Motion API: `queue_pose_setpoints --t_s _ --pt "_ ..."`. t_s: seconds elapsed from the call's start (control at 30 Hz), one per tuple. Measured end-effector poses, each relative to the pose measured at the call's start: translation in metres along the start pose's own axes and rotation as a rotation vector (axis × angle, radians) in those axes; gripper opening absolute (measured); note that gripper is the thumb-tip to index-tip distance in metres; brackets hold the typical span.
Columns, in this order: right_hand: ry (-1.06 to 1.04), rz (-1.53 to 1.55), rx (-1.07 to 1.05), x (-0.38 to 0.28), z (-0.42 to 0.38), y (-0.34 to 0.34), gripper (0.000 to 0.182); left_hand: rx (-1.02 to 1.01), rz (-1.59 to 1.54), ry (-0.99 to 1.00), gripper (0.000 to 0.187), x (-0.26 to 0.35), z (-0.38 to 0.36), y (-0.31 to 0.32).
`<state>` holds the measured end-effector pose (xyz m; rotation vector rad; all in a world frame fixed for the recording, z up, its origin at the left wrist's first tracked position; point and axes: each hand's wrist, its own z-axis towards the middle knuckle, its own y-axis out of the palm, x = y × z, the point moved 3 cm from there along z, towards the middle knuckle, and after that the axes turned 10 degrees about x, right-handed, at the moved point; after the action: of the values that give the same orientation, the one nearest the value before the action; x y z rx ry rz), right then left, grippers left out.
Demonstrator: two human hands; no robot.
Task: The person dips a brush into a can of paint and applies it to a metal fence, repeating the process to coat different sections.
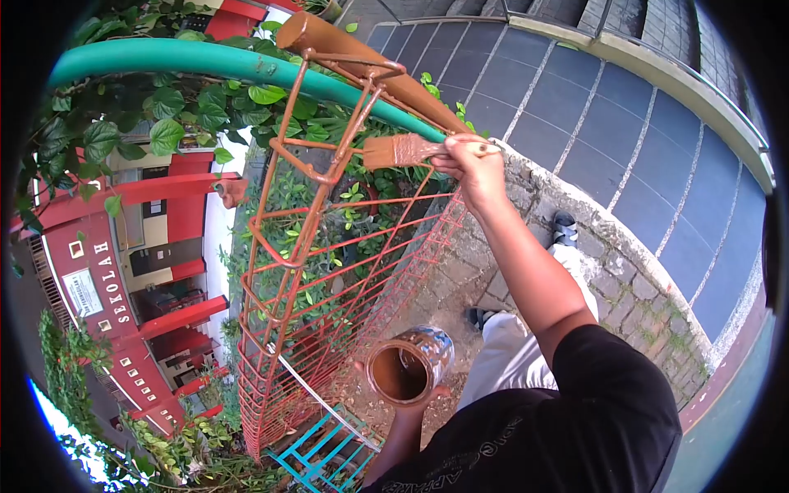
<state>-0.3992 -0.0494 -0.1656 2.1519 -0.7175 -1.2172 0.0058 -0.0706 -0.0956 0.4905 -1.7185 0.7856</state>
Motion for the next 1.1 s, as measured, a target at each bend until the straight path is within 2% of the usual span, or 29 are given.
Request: queue_pose_setpoints --t_s 0.07,0.17,0.27,0.3,0.4,0.47,0.53,0.57,0.67,0.7,0.8,0.93,0.97,1.1 --pt "0.018 -0.14 0.076 0.034 0.02 -0.021 0.013 0.003 0.004 0.008 0.126 0.001 -0.001 -0.001" --pt "-0.207 -0.533 0.254 0.067 0.051 -0.07 0.01 0.003 0.009 0.031 0.126 0.003 0.002 -0.007" --pt "-0.488 -0.488 0.051 0.02 0.01 -0.017 0.011 -0.011 0.015 0.017 0.127 0.003 -0.001 -0.011" --pt "-0.407 -0.29 -0.024 -0.003 -0.007 0.007 0.011 -0.018 0.011 0.01 0.127 0.003 -0.001 -0.011" --pt "-0.115 0.03 -0.051 -0.027 -0.009 0.025 0.012 -0.045 -0.001 -0.014 0.128 0.005 -0.003 -0.012" --pt "-0.155 -0.169 0.033 0.001 0.011 -0.002 0.014 -0.067 -0.013 -0.027 0.128 0.006 -0.005 -0.011" --pt "-0.207 -0.314 0.101 -0.002 0.017 -0.011 0.015 -0.084 -0.025 -0.034 0.129 0.006 -0.004 -0.01" --pt "-0.214 -0.237 0.089 0.0 0.013 -0.018 0.014 -0.086 -0.029 -0.036 0.129 0.006 -0.005 -0.009" --pt "-0.435 -0.489 -0.164 -0.021 -0.022 0.0 0.013 -0.078 -0.017 -0.037 0.13 0.006 -0.007 -0.008" --pt "-0.485 -0.603 -0.188 -0.026 -0.031 -0.001 0.012 -0.074 -0.013 -0.028 0.13 0.005 -0.005 -0.008" --pt "-0.756 -0.673 -0.234 -0.051 -0.048 0.007 0.013 -0.05 0.0 0.001 0.131 0.006 -0.002 -0.007" --pt "-0.83 -0.684 -0.408 -0.027 -0.065 0.005 0.016 -0.017 0.029 0.035 0.132 0.007 0.0 -0.008" --pt "-0.756 -0.655 -0.442 -0.027 -0.063 0.0 0.016 -0.008 0.036 0.053 0.132 0.008 0.001 -0.008" --pt "-0.668 -0.661 -0.092 -0.023 -0.015 -0.011 0.014 0.026 0.064 0.073 0.133 0.009 -0.001 -0.009"
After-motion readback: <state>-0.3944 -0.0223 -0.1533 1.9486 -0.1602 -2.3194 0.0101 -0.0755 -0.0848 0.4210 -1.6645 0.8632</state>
